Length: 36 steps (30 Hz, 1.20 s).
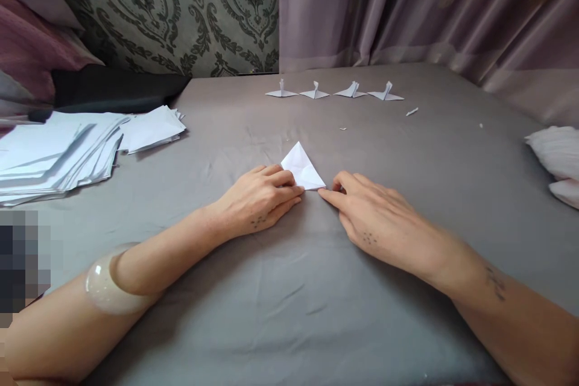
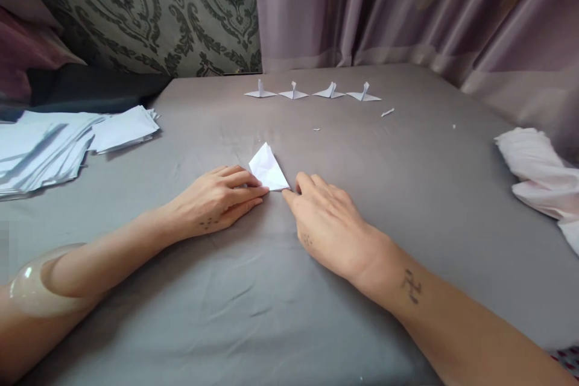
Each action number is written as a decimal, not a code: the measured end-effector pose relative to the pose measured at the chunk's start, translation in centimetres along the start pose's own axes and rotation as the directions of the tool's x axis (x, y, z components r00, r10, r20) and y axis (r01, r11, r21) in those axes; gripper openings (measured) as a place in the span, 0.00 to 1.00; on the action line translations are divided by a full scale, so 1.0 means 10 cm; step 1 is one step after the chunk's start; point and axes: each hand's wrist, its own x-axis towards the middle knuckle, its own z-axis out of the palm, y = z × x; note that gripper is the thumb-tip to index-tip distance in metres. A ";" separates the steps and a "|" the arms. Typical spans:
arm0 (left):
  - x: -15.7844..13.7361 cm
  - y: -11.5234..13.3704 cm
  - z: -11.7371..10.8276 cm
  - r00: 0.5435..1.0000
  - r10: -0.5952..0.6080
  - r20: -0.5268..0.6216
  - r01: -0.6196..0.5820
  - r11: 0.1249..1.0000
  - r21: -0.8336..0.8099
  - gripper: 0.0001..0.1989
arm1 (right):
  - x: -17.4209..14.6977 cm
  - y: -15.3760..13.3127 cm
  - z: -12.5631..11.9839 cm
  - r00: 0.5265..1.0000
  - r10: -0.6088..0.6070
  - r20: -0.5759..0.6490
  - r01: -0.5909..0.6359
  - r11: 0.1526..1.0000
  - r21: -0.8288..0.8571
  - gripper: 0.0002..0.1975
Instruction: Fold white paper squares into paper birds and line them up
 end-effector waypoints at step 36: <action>0.03 -0.03 0.03 0.987 -0.141 -0.082 0.124 0.974 -0.188 0.15 | 0.37 0.15 0.22 0.922 0.356 -0.151 -0.204 0.781 0.590 0.08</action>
